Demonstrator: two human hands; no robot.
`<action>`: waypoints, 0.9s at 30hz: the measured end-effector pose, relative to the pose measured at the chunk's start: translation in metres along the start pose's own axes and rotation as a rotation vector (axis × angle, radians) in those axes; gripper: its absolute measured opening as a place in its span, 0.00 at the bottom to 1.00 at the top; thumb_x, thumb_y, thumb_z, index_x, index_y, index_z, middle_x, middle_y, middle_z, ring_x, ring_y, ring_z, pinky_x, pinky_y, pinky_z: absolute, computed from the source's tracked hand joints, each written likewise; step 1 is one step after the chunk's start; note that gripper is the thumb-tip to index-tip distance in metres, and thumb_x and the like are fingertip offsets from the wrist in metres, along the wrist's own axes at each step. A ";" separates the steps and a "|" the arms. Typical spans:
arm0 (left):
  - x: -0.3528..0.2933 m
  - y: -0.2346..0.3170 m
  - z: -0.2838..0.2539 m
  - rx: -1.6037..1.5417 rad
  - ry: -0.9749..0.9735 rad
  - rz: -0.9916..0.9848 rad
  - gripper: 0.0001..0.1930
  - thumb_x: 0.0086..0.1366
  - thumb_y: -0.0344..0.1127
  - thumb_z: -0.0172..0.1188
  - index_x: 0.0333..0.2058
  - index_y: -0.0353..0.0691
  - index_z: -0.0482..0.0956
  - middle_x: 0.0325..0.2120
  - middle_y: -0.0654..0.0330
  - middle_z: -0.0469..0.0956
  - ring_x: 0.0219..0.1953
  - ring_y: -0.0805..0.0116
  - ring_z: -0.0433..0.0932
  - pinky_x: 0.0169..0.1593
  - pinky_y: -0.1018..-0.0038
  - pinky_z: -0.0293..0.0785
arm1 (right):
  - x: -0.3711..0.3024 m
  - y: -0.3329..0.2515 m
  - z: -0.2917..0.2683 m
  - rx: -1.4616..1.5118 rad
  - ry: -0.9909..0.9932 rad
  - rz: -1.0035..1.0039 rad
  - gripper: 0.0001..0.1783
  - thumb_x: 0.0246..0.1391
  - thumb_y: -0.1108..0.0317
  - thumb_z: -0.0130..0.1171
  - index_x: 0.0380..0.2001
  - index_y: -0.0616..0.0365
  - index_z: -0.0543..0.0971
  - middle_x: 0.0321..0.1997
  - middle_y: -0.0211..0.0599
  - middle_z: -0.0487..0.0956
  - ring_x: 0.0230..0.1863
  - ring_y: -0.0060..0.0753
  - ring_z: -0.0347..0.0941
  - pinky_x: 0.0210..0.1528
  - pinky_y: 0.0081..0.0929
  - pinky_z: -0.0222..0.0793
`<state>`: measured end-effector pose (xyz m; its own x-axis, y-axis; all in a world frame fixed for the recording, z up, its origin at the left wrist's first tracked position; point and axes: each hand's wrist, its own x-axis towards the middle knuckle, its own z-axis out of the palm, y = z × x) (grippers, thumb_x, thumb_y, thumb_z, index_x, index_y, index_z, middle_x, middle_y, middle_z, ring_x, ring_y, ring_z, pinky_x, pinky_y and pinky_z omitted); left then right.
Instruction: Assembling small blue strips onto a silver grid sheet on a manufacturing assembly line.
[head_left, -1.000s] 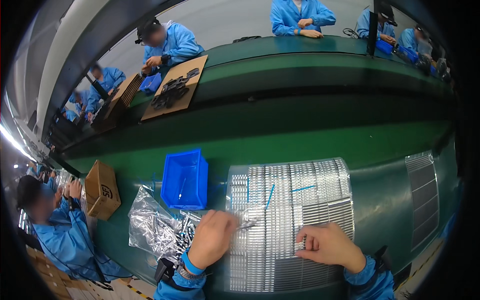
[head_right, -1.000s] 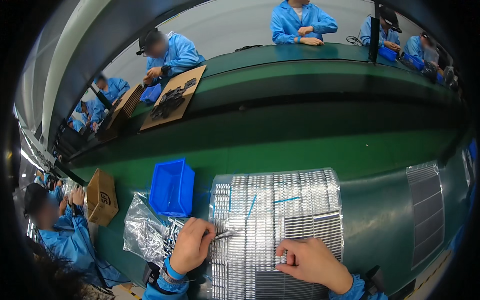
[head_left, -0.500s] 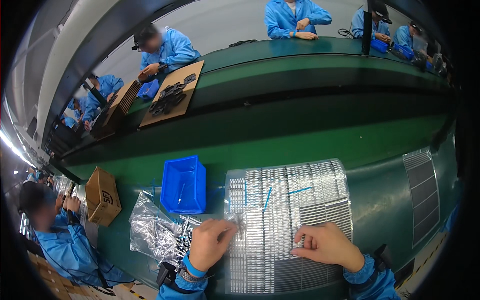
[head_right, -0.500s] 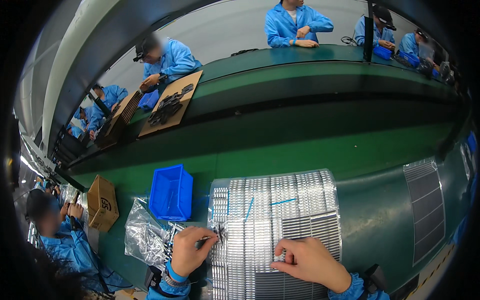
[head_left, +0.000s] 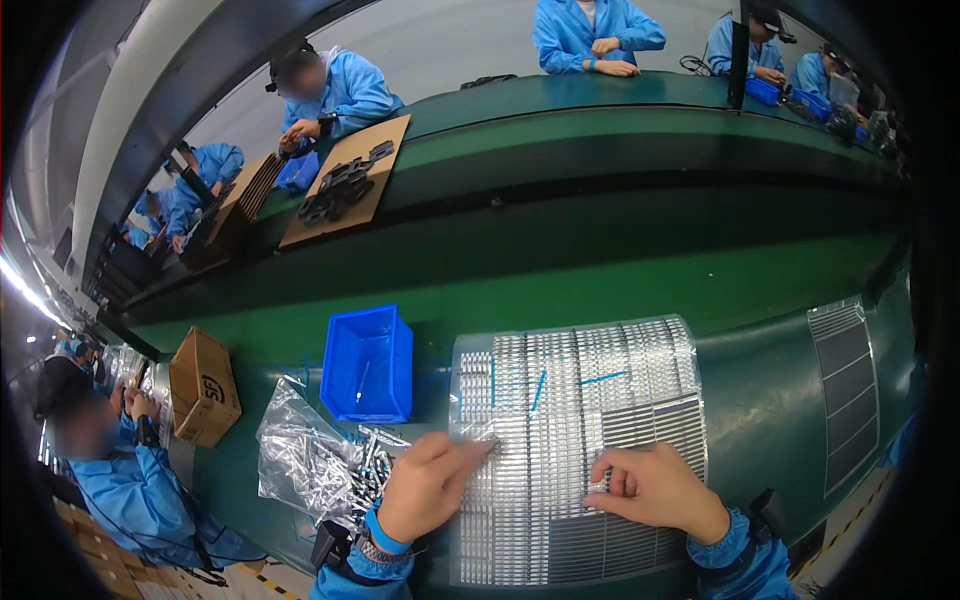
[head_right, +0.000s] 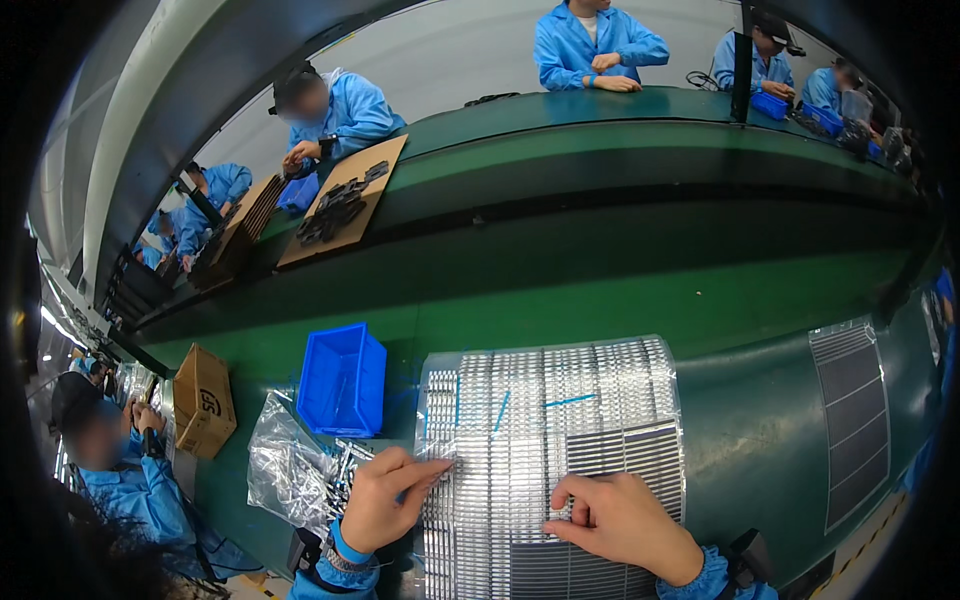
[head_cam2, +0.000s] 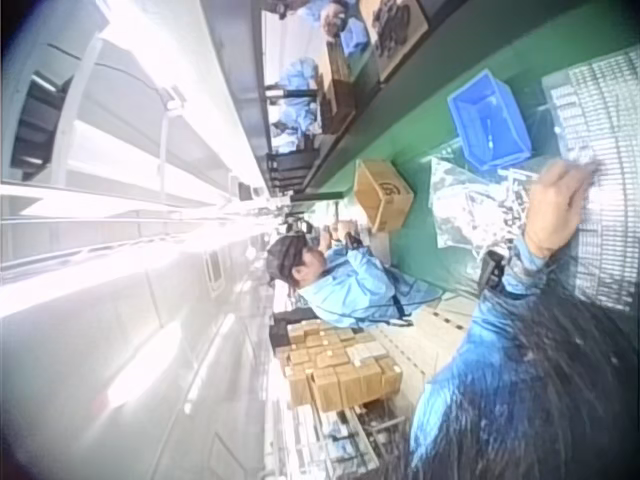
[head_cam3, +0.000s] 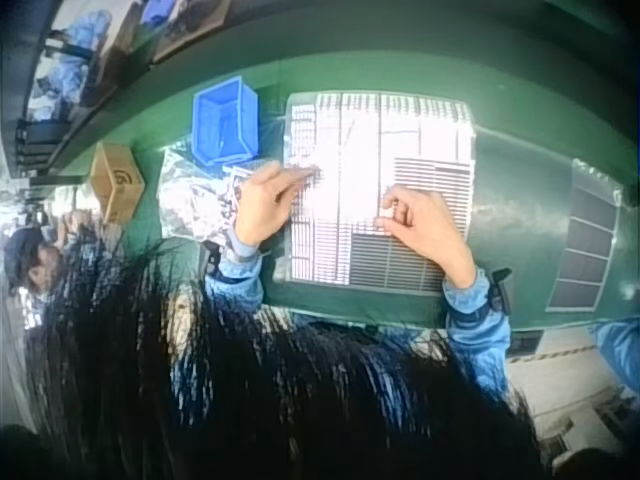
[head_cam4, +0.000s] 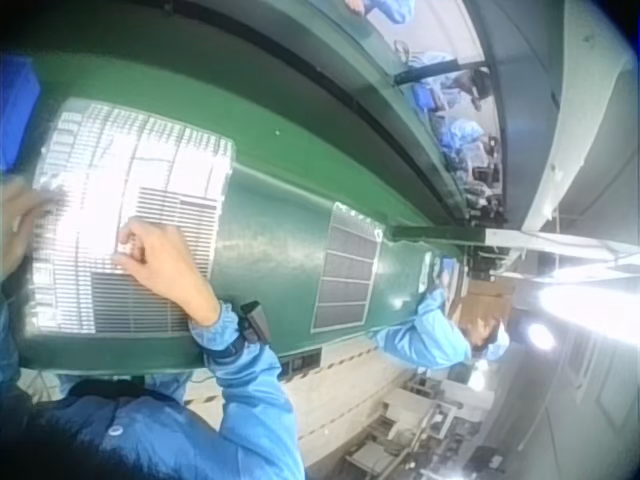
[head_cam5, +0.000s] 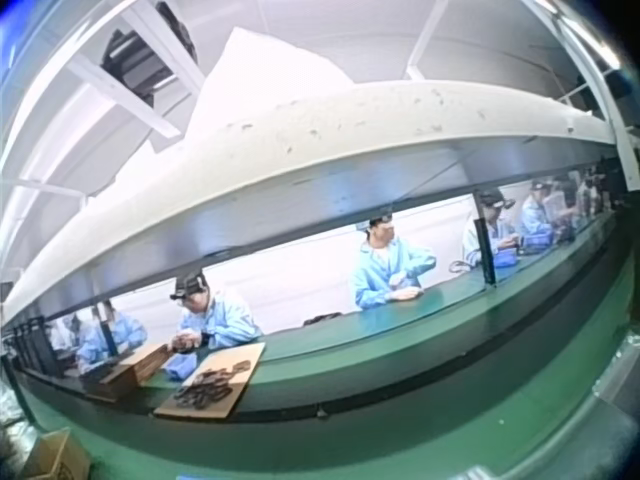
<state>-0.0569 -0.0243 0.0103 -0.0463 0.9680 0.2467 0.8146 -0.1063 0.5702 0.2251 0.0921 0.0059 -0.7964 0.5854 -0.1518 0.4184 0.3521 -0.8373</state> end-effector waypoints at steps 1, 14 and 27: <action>0.001 -0.001 0.000 -0.001 -0.001 -0.001 0.16 0.58 0.23 0.65 0.45 0.42 0.87 0.26 0.57 0.75 0.29 0.56 0.76 0.32 0.63 0.73 | 0.000 0.000 0.000 0.001 0.003 0.003 0.15 0.55 0.57 0.72 0.35 0.53 0.79 0.18 0.30 0.80 0.19 0.29 0.79 0.22 0.26 0.72; 0.000 -0.006 -0.020 -0.039 -0.120 0.029 0.08 0.56 0.28 0.71 0.36 0.40 0.88 0.27 0.57 0.85 0.30 0.58 0.82 0.36 0.65 0.77 | 0.001 0.002 0.001 0.000 0.017 -0.007 0.15 0.55 0.56 0.72 0.35 0.53 0.79 0.17 0.29 0.80 0.18 0.30 0.79 0.21 0.26 0.71; -0.004 0.008 -0.005 -0.456 -0.250 -0.225 0.08 0.70 0.27 0.58 0.46 0.35 0.75 0.34 0.53 0.88 0.24 0.73 0.78 0.31 0.75 0.71 | 0.001 -0.002 0.004 0.033 0.061 -0.003 0.14 0.54 0.59 0.72 0.36 0.54 0.80 0.20 0.30 0.81 0.20 0.29 0.80 0.23 0.26 0.73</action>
<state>-0.0532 -0.0304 0.0178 -0.0063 0.9967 -0.0811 0.4658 0.0747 0.8817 0.2224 0.0892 0.0054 -0.7694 0.6278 -0.1176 0.4004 0.3307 -0.8546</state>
